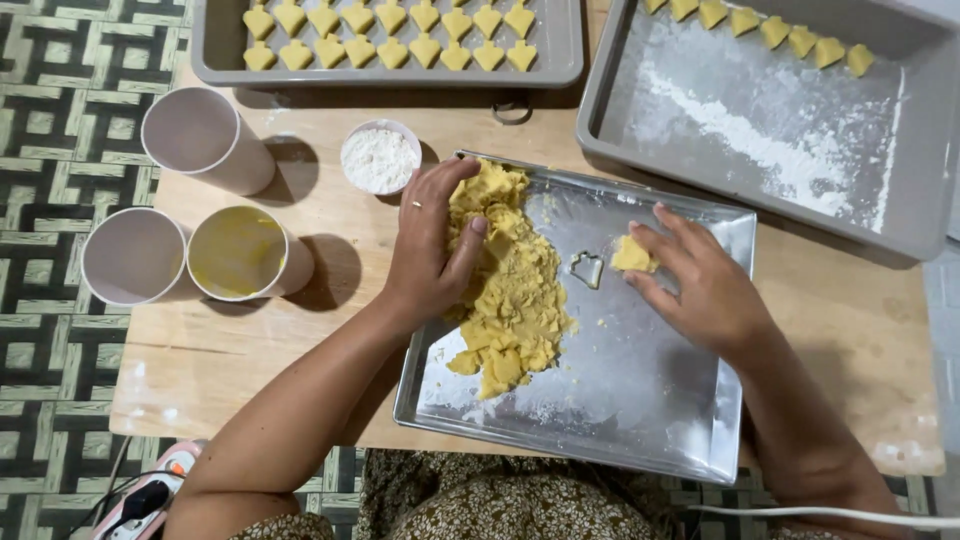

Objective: Using a heart-shaped cutter to create cookies from dough and arranging them on a baking tray.

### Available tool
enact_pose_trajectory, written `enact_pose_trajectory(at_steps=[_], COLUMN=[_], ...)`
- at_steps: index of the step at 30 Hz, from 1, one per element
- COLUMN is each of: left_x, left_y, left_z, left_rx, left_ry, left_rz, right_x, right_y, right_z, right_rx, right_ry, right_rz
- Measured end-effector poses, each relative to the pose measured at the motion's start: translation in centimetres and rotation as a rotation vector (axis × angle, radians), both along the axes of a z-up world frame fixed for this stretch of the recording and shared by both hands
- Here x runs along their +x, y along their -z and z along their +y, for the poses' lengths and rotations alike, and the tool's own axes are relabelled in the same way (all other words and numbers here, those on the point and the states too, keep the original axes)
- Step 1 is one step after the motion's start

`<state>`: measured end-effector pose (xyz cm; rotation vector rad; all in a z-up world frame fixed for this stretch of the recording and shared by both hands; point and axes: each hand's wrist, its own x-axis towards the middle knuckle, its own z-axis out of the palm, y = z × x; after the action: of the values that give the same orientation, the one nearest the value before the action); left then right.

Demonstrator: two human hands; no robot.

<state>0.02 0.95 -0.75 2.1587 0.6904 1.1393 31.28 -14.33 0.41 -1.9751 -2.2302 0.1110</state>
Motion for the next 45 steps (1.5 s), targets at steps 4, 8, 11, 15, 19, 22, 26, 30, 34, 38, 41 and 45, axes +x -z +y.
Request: enact_pose_trajectory(at_steps=[4, 8, 11, 15, 19, 22, 26, 30, 34, 38, 41, 45], left_x=[0.0, 0.3, 0.4, 0.2, 0.2, 0.3, 0.3, 0.2, 0.3, 0.2, 0.3, 0.2], left_y=[-0.1, 0.6, 1.1, 1.0, 0.6, 0.9, 1.4, 1.6, 1.7, 1.3, 0.9, 0.9], left_z=[0.1, 0.3, 0.2, 0.0, 0.1, 0.3, 0.6, 0.4, 0.5, 0.3, 0.2, 0.2], left_rx=[-0.02, -0.024, -0.039, -0.037, -0.025, -0.022, -0.043, -0.033, -0.021, -0.022, -0.028, -0.025], left_ry=[-0.031, -0.042, -0.028, -0.03, -0.021, -0.013, -0.006, -0.011, -0.017, -0.018, -0.003, -0.01], left_rz=[-0.114, -0.153, -0.147, -0.128, -0.107, -0.101, -0.082, -0.088, -0.085, -0.082, -0.083, -0.076], right_x=[-1.0, -1.9, -2.1, -2.3, -2.3, -2.9, -2.4, -1.5, -1.1, -1.5, -0.7, -0.4], right_y=[1.4, 1.0, 1.1, 1.1, 0.6, -1.1, 0.0, 1.8, 1.5, 0.0, 1.8, 3.8], right_z=[0.8, 1.3, 1.4, 1.4, 1.3, 1.2, 1.5, 1.3, 1.1, 0.3, 0.0, 0.0], right_rx=[0.112, 0.148, 0.131, 0.132, 0.14, 0.16, 0.113, 0.133, 0.116, 0.154, 0.12, 0.124], right_ry=[-0.035, -0.069, -0.061, -0.043, -0.022, -0.021, -0.032, -0.069, -0.08, -0.049, -0.038, -0.044], right_rz=[0.017, 0.014, 0.025, 0.009, 0.04, 0.104, 0.097, 0.014, 0.039, 0.016, -0.036, -0.14])
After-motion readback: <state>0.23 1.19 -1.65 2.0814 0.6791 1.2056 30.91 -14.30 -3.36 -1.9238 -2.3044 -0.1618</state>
